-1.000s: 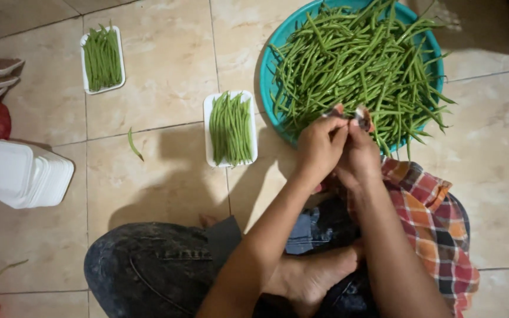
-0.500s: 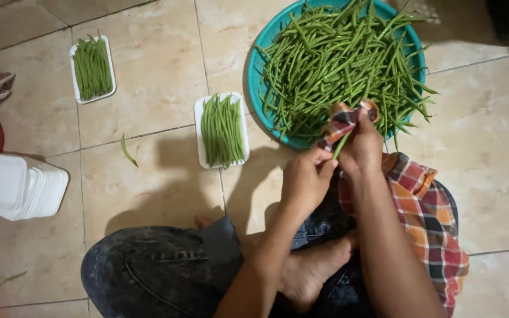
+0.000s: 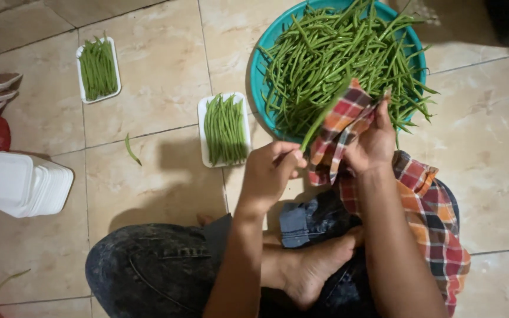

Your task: Sorting and prepping green beans by snapping off ends and arranging them in trays

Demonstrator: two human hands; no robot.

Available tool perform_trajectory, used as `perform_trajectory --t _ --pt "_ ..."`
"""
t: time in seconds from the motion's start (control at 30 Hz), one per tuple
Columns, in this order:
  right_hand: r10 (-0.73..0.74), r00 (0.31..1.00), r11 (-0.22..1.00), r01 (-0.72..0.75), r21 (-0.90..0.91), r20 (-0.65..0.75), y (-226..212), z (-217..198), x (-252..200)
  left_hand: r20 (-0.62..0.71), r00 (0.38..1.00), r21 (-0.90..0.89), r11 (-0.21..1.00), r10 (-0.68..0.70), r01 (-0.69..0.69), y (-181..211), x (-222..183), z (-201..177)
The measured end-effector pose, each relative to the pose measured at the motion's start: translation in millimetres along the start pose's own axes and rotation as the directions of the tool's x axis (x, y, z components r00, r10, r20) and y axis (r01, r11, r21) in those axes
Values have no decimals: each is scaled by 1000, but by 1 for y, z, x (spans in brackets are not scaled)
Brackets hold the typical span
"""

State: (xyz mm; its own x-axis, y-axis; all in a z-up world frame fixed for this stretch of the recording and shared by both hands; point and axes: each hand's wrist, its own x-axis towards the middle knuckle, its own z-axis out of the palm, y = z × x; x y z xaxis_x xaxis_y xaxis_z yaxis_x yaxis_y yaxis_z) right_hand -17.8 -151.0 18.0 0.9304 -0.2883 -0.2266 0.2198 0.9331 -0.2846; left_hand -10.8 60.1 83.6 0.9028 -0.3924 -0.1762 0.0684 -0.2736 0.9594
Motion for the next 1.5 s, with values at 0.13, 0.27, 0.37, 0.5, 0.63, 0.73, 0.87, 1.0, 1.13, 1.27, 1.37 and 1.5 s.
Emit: perform_trajectory --t 0.13,0.27,0.37,0.5,0.63,0.73,0.87,1.0,1.13,1.27,1.37,1.5 --pt "113 976 987 -88 -134 188 13 4 -1 -21 997 -22 997 68 -69 -23 24 34" --pt "148 969 935 -72 -347 198 32 -41 13 -77 996 -118 993 -36 27 -45 55 59" --pt "82 988 904 -17 -428 134 42 -70 20 -59 995 -78 994 -77 73 -63 72 65" --pt "-14 1000 889 16 -458 7 42 -42 7 1 1000 143 989 31 -31 -81 72 69" --pt "-53 994 886 2 -464 -95 38 -66 17 37 998 343 937 60 -69 -36 43 53" --pt "-102 982 917 32 -398 -158 33 -63 15 136 990 408 908 45 -97 -30 33 41" --pt "-74 979 970 26 -243 -188 13 -35 3 249 964 452 891 -89 -34 -26 21 22" --pt "-98 973 995 87 -57 -210 -19 -54 7 335 917 532 847 -219 8 -3 3 -12" --pt "-80 970 996 69 -57 -229 -18 -81 19 316 925 602 798 -213 -22 11 5 -29" --pt "164 986 958 -164 -237 -19 -4 -77 27 267 960 715 685 -86 -137 44 11 -49" --pt "267 961 923 -233 -305 76 18 -60 14 227 966 662 707 125 -248 43 28 -51" --pt "282 949 892 -206 -402 140 38 -59 -2 159 966 620 741 203 -258 20 71 -18"
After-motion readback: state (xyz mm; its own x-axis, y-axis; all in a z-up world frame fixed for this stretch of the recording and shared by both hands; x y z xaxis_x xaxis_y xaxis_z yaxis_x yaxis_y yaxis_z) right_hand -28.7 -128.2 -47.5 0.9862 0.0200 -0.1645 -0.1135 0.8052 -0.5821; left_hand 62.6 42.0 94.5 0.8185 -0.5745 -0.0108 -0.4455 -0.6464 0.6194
